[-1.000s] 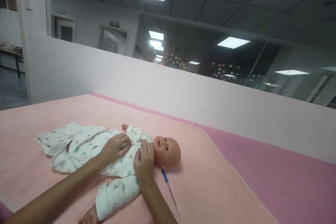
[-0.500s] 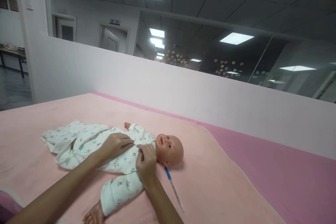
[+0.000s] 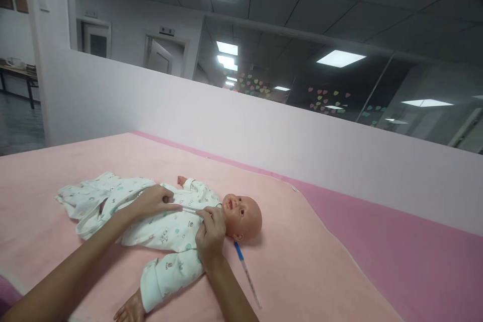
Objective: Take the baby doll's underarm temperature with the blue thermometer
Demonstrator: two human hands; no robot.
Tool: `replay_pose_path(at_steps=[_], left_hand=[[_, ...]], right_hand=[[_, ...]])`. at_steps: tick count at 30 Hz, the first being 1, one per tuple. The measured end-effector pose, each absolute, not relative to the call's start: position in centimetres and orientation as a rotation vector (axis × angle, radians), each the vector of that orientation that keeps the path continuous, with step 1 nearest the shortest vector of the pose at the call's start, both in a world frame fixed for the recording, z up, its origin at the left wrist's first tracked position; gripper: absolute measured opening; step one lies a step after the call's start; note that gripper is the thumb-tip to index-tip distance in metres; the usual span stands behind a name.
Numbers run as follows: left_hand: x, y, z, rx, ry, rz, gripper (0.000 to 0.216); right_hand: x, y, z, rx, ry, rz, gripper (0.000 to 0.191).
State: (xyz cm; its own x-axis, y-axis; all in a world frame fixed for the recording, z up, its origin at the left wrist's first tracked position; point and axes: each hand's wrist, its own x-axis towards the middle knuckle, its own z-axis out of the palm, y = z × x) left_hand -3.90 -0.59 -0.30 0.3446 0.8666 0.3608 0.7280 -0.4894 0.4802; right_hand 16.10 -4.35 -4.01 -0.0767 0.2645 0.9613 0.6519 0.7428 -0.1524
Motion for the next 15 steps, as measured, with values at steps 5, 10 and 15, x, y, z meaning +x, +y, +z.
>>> replay_pose_path(at_steps=[5, 10, 15], left_hand=[[-6.7, -0.7, 1.1, 2.117, 1.070, 0.640, 0.035], [-7.5, -0.8, 1.3, 2.043, 0.933, 0.637, 0.026], [-6.4, -0.3, 0.4, 2.148, 1.153, 0.716, 0.020]], right_hand=[[16.0, -4.3, -3.9, -0.726, -1.663, -0.420, 0.035], [15.9, -4.2, -3.9, -0.745, -1.662, -0.440, 0.036], [16.0, -4.1, -4.2, -0.731, -1.682, -0.428, 0.035]])
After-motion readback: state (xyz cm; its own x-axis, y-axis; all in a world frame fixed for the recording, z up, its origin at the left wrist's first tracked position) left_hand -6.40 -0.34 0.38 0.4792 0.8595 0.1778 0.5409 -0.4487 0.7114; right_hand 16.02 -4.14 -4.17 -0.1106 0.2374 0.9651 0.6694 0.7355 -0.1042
